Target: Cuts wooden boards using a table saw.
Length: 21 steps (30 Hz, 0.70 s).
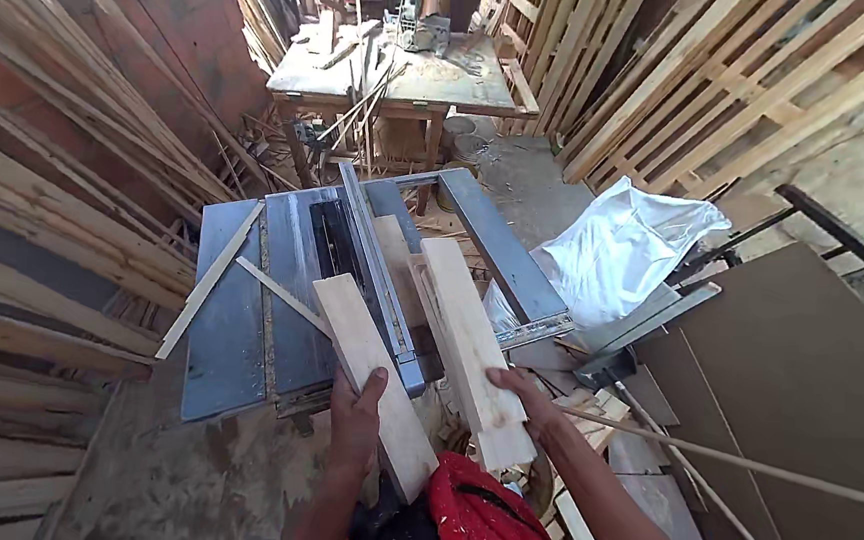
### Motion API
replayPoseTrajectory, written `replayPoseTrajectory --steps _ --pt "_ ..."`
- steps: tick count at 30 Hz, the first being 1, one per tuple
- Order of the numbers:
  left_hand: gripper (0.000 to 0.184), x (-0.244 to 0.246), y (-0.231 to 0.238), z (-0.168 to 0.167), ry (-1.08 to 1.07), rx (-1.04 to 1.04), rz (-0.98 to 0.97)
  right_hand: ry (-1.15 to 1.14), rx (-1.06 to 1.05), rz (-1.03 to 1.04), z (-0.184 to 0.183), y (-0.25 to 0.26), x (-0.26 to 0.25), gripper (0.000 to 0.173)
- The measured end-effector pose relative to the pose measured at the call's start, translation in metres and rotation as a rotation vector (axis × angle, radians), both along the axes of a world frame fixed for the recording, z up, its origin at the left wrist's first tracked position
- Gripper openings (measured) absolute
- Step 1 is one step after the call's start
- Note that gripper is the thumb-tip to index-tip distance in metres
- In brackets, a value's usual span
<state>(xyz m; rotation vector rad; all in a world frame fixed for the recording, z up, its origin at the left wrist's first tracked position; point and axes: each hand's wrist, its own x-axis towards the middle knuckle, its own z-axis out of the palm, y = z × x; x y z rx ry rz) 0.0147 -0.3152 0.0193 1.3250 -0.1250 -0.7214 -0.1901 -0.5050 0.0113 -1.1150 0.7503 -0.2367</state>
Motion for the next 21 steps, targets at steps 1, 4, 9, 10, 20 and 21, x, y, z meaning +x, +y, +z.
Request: replayPoseTrajectory --steps 1,4,9,10,20,21 --pt "0.056 -0.003 0.005 -0.001 0.003 0.006 0.006 -0.066 -0.039 0.008 0.003 0.013 -0.009 0.071" --pt "0.047 -0.009 0.017 -0.001 0.013 -0.042 -0.014 -0.258 -0.09 0.09 0.022 0.055 -0.015 0.077" --pt "0.107 -0.029 0.073 -0.001 0.009 -0.496 -0.126 -0.004 -0.459 0.299 0.069 0.126 0.031 0.104" --pt "0.094 -0.034 0.097 0.001 0.013 -0.563 -0.119 0.078 -0.594 0.335 0.072 0.139 0.038 0.109" --pt "0.021 -0.071 0.234 0.016 -0.18 -0.531 0.445 -0.034 -0.995 0.483 0.079 0.138 0.076 0.046" --pt "0.016 -0.074 0.242 0.022 -0.153 -0.438 0.574 0.021 -1.134 0.353 0.071 0.107 0.085 0.043"
